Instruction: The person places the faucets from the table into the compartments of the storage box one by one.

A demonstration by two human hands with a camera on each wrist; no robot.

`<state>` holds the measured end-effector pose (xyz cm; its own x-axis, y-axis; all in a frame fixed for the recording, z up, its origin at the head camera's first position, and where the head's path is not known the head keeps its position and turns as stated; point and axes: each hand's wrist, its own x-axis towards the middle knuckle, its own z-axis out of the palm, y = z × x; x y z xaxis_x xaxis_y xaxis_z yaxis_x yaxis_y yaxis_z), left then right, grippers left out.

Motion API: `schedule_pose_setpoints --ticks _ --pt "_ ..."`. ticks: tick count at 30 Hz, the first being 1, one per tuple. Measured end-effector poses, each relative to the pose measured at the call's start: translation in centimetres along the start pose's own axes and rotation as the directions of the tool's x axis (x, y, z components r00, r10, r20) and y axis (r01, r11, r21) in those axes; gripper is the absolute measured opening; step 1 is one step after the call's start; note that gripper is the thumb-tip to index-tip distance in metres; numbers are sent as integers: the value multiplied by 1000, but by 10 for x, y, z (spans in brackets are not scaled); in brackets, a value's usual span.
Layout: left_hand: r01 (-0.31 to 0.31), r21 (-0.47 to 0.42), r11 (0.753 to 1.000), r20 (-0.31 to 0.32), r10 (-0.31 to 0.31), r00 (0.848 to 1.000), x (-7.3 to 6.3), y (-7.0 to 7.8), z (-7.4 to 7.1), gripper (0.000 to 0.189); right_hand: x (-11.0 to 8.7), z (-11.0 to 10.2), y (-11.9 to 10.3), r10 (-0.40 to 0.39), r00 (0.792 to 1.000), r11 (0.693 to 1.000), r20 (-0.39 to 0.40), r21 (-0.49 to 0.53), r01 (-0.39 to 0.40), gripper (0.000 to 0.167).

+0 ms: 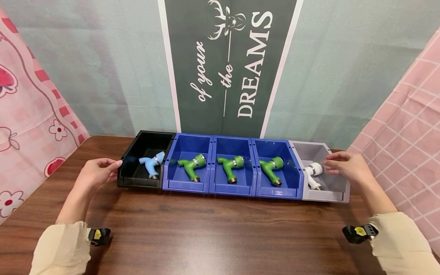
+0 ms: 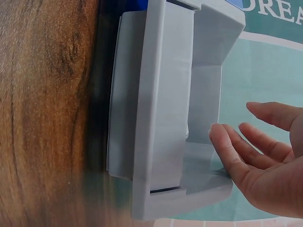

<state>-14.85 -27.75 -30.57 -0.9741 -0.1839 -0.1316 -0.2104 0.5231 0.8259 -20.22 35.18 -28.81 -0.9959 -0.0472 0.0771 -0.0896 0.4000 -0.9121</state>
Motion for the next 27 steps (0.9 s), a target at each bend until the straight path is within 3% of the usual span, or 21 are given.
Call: schedule_pose_setpoints --ticks 7,13,20,27 --pt "-20 29 999 -3 20 1000 -1 1 0 50 -5 1 -6 12 1000 994 -19 -106 -13 2" --pt "-28 37 999 -5 28 1000 -2 1 1 50 -7 1 -8 16 1000 999 -11 -39 -17 16" --pt "-42 50 998 -7 42 999 -3 2 0 48 -10 -2 -8 4 1000 998 10 -69 -3 8" --pt "-37 63 997 -5 37 999 -4 4 1 50 -13 -4 -8 -16 1000 997 22 -81 18 15"
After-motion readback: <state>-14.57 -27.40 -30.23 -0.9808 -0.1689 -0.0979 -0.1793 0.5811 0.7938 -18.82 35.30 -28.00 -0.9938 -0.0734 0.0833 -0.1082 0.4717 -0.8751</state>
